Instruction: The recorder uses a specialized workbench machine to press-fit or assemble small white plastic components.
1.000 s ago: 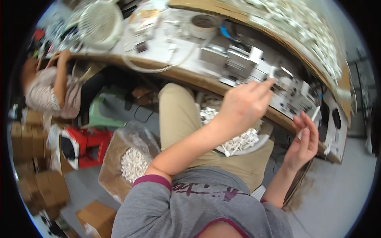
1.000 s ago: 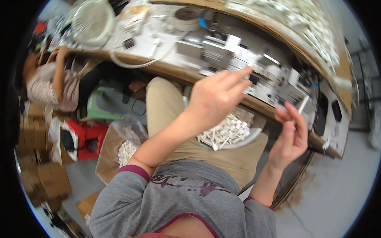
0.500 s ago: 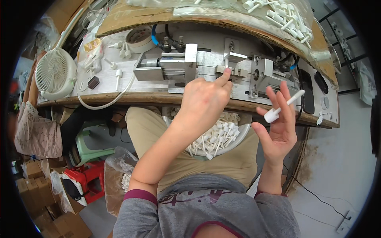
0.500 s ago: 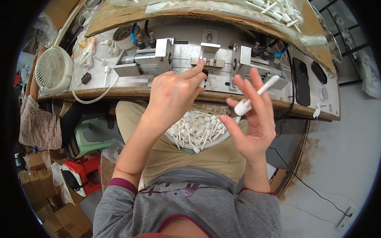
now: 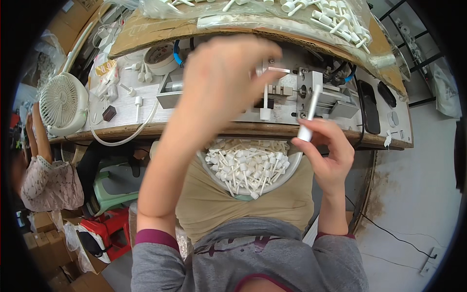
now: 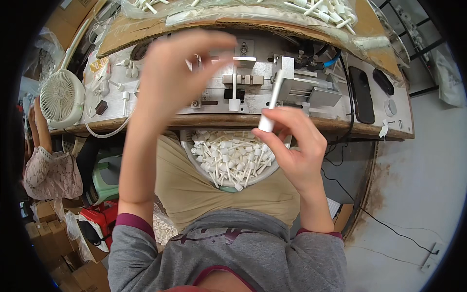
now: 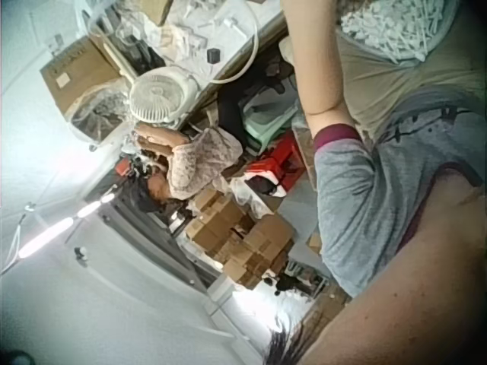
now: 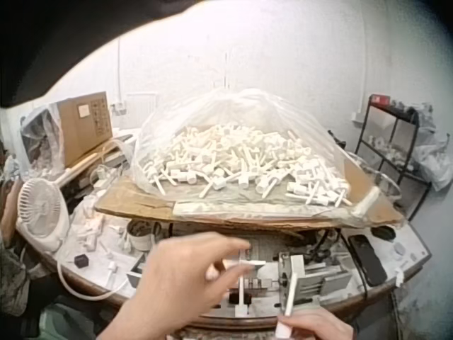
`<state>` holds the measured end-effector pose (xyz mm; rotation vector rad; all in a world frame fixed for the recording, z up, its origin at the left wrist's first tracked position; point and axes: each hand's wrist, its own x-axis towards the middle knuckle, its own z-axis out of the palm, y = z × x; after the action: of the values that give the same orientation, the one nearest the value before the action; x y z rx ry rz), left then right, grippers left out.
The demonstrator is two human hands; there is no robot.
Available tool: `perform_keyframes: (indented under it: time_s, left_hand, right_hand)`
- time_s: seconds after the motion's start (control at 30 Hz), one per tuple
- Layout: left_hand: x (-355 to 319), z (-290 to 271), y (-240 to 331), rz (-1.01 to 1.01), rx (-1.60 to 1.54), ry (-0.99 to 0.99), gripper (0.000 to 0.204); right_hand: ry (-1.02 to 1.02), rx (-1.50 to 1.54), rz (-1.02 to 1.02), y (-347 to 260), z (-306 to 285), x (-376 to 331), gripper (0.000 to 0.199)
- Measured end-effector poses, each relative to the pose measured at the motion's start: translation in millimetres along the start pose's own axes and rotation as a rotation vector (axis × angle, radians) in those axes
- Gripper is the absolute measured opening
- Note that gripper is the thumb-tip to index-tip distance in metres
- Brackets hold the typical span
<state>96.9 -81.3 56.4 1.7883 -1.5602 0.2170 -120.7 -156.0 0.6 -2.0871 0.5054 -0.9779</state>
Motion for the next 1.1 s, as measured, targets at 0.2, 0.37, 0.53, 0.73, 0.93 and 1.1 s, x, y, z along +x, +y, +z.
perform_keyframes:
  time_s: [0.2, 0.37, 0.53, 0.73, 0.93, 1.1]
  left_hand:
    - [91, 6, -56, 0.075, 0.116, 0.198, 0.026]
    - [118, 42, -72, 0.079, 0.191, 0.066, 0.026]
    - [123, 32, -57, -0.034, 0.215, -0.046, 0.025]
    - [95, -6, -12, -0.138, -0.206, -0.004, 0.025]
    - [17, -22, 1, 0.092, -0.288, 0.076, 0.027]
    - [-38, -13, 12, 0.072, -0.129, 0.028, 0.034]
  right_hand:
    - [-0.111, -0.333, -0.32, 4, 24, 23, 0.027]
    - [-0.262, -0.604, -0.385, 13, 45, 28, 0.021]
    - [-0.281, -0.596, -0.382, 9, 46, 42, 0.022]
    - [-0.365, -0.684, -0.35, 7, 41, 45, 0.03]
    - [-0.229, -0.444, -0.296, -8, -4, 86, 0.027]
    - [0.115, -1.089, -0.516, 17, -78, 180, 0.038]
